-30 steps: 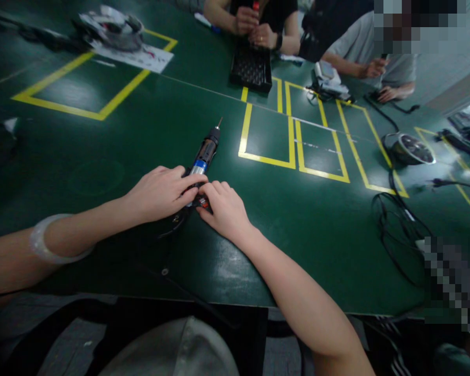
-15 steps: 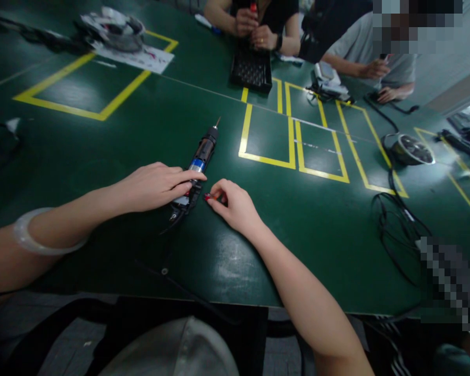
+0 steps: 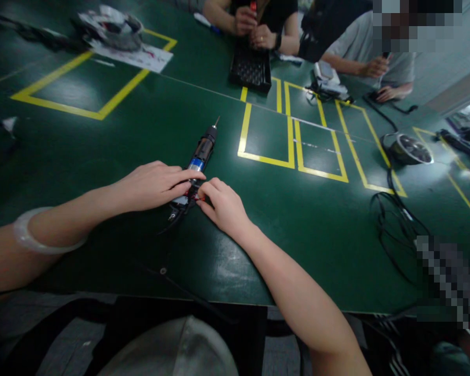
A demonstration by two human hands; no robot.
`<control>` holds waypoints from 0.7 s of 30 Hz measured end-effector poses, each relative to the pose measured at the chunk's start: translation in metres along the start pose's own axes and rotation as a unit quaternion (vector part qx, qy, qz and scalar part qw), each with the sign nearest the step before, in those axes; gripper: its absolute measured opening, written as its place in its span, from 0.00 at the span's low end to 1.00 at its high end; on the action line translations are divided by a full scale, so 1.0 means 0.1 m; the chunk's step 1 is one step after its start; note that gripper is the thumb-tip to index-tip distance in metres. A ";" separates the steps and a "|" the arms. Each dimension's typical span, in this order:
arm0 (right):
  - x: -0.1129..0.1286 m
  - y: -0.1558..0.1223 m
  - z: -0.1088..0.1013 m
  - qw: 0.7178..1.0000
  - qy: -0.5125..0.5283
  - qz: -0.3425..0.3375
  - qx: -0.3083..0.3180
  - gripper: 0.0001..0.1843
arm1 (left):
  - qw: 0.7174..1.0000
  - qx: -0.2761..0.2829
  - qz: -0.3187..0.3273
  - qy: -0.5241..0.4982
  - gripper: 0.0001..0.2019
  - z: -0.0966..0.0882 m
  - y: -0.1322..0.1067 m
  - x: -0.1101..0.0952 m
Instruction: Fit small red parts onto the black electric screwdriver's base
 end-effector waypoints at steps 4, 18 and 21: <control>0.01 0.01 0.01 1.000 -0.014 -0.011 0.005 0.03 | 1.000 0.000 0.000 -0.001 0.27 0.00 0.00 0.00; 0.02 -0.01 0.00 0.999 0.044 -0.023 0.002 0.03 | 1.000 -0.003 0.003 -0.001 0.26 0.01 0.00 0.02; 0.03 -0.02 -0.01 0.998 0.055 -0.015 0.009 0.03 | 1.000 0.000 0.001 0.000 0.26 0.01 -0.01 0.02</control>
Point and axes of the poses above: each hand's wrist, its own y-axis towards the middle knuckle, its own z-axis out of the palm, x = y × z, the point moved 5 cm from there along y, towards the middle knuckle, and after that the axes turned 3 degrees about y, right-handed, at the moved point
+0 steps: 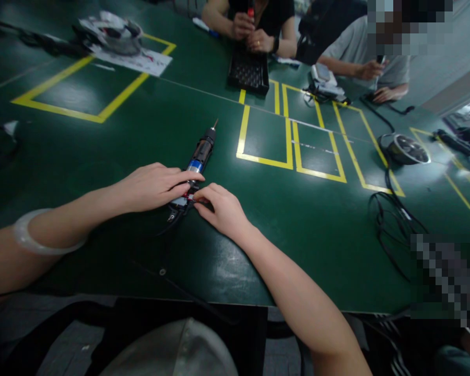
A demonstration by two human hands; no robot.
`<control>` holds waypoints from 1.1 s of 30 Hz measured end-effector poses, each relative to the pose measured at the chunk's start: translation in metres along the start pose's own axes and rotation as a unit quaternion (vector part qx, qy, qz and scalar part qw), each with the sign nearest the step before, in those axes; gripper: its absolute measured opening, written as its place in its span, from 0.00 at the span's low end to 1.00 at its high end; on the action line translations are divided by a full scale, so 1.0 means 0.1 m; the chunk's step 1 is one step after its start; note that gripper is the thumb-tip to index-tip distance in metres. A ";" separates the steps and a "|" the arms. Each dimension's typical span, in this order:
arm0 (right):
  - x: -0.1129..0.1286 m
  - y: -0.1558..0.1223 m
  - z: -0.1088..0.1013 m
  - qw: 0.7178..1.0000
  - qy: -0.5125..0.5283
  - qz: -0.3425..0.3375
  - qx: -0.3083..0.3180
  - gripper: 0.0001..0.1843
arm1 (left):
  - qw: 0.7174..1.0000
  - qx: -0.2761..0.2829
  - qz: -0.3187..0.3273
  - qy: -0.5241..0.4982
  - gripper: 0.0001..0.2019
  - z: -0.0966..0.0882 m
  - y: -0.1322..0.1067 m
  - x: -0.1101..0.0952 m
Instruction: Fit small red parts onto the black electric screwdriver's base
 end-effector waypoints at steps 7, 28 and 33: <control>0.02 -0.02 -0.02 1.000 0.000 -0.004 -0.004 0.04 | 1.000 -0.001 -0.024 0.019 0.28 -0.02 -0.01 -0.06; -0.05 -0.08 -0.10 0.999 -0.029 0.016 0.014 0.01 | 0.977 -0.023 -0.209 0.026 0.28 -0.08 -0.06 1.40; -0.03 -0.07 -0.11 0.999 -0.031 0.012 0.016 0.02 | 0.961 -0.026 -0.275 0.012 0.35 0.04 -0.23 2.08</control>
Point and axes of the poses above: each hand's wrist, its own y-axis towards the middle knuckle, its own z-axis out of the palm, x = y × z, the point moved 5 cm from there along y, towards the middle knuckle, and after that the axes turned 3 degrees about y, right-handed, at the moved point
